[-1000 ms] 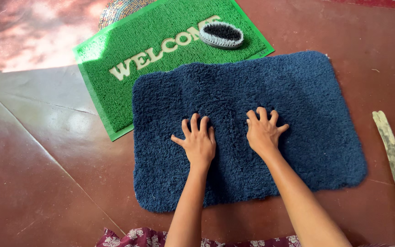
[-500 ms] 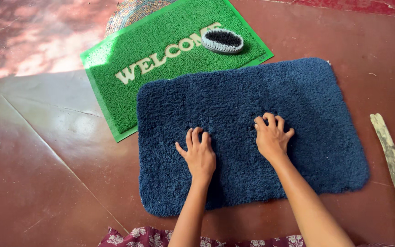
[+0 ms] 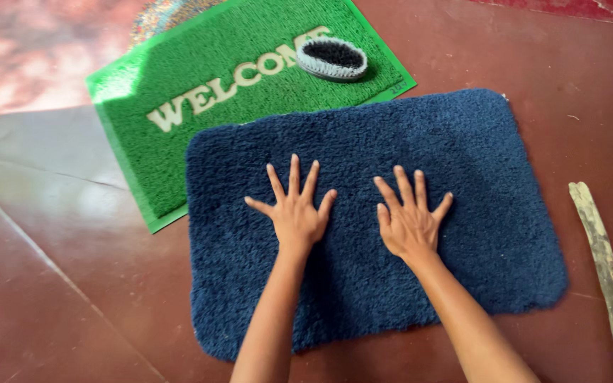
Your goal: The person places a blue mat and a green welcome mat on the floor, moves a circular woven mat aside, and then vigorously scrubs the surface of the welcome mat using a handheld brush.
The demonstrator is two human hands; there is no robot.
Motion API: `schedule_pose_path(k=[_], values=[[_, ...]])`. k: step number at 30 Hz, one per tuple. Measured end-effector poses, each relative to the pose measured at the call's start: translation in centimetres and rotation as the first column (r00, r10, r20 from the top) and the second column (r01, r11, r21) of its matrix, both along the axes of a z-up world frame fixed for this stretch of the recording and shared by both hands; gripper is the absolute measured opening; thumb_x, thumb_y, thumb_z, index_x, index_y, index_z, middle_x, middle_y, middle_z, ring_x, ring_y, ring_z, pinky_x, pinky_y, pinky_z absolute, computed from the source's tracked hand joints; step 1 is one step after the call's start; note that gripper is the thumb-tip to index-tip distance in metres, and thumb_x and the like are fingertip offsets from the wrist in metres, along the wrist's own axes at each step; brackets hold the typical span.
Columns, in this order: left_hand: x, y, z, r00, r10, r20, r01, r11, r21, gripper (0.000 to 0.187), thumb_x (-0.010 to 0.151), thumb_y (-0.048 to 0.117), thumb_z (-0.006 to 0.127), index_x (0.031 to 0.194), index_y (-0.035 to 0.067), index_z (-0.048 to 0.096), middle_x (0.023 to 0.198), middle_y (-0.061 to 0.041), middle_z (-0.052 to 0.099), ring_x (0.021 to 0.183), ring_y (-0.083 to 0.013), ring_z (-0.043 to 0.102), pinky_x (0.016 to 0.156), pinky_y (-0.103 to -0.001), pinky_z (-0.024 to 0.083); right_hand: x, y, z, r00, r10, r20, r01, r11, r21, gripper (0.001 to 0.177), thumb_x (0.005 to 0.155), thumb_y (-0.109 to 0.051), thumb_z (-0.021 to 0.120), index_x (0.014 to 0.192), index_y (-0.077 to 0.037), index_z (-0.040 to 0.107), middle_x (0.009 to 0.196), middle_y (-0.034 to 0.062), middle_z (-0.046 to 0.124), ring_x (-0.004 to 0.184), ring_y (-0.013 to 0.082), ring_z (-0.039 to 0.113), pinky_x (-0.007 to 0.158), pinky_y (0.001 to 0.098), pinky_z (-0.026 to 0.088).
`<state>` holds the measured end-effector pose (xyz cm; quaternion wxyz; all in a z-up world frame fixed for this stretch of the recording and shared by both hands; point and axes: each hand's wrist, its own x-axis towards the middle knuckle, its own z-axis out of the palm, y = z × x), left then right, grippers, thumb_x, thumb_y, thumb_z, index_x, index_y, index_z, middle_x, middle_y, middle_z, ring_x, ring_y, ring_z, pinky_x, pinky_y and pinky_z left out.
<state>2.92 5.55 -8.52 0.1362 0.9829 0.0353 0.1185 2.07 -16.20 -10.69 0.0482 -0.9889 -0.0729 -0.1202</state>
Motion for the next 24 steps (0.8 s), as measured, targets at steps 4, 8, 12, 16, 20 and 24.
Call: schedule_pose_path(k=[4,8,12,16,20,24], values=[[3.6,-0.8,-0.3,0.997,0.054,-0.053,-0.054,0.999,-0.005,0.065,0.094,0.066,0.044,0.153,0.039,0.041,0.168,0.003,0.016,0.152,-0.0464,-0.002,0.095,-0.093,-0.002,1.4,-0.7,1.4,0.976,0.204,-0.071,-0.203,0.979,0.021,0.062,0.095,-0.036,0.049,0.155,-0.040,0.037,0.167,-0.0009,0.027,0.153,0.0311,0.024,0.110,0.0801,0.011],[5.3,-4.4,-1.9,0.996,0.081,0.025,-0.083,0.993,0.079,0.070,0.098,0.064,0.045,0.158,0.028,0.041,0.172,-0.003,0.017,0.155,-0.0479,0.001,0.103,-0.086,0.000,2.7,-0.9,1.7,0.960,0.264,-0.094,-0.259,0.964,0.059,0.066,0.089,-0.037,0.055,0.153,-0.040,0.039,0.166,-0.0006,0.030,0.151,0.0300,0.027,0.111,0.0777,0.014],[6.5,-5.4,-2.5,0.913,-0.392,0.115,0.379,0.918,0.114,0.052,0.105,0.055,0.045,0.156,0.045,0.045,0.172,0.006,0.028,0.160,-0.0256,0.014,0.116,-0.081,0.001,3.1,-1.1,1.3,0.968,0.231,-0.099,-0.228,0.973,0.038,0.060,0.086,-0.041,0.059,0.143,-0.034,0.045,0.168,-0.0021,0.031,0.155,0.0266,0.029,0.114,0.0757,0.016],[8.0,-1.2,-0.6,0.960,-0.277,-0.038,0.278,0.961,0.010,0.061,0.096,0.064,0.046,0.153,0.040,0.043,0.166,0.009,0.031,0.155,-0.0187,0.019,0.114,-0.081,-0.004,2.8,-0.8,1.5,0.966,0.250,-0.062,-0.243,0.965,0.098,0.066,0.087,-0.038,0.058,0.151,-0.038,0.045,0.164,-0.0011,0.033,0.151,0.0280,0.029,0.112,0.0763,0.014],[8.5,3.9,-0.5,0.963,0.247,0.109,-0.240,0.968,-0.070,0.064,0.100,0.060,0.046,0.156,0.031,0.040,0.169,0.001,0.025,0.157,-0.0270,0.013,0.112,-0.078,-0.004,2.8,-0.8,2.0,0.967,0.250,-0.050,-0.243,0.964,0.112,0.064,0.087,-0.038,0.058,0.150,-0.039,0.046,0.164,-0.0007,0.034,0.151,0.0281,0.030,0.113,0.0760,0.015],[9.2,4.7,-2.1,0.815,0.534,0.224,-0.524,0.845,-0.107,0.074,0.105,0.054,0.048,0.159,0.007,0.035,0.171,-0.010,0.021,0.157,-0.0336,0.012,0.114,-0.076,0.000,2.7,-0.9,1.9,0.967,0.249,-0.049,-0.241,0.962,0.132,0.064,0.087,-0.037,0.058,0.149,-0.039,0.046,0.163,-0.0008,0.035,0.151,0.0280,0.030,0.112,0.0764,0.014]])
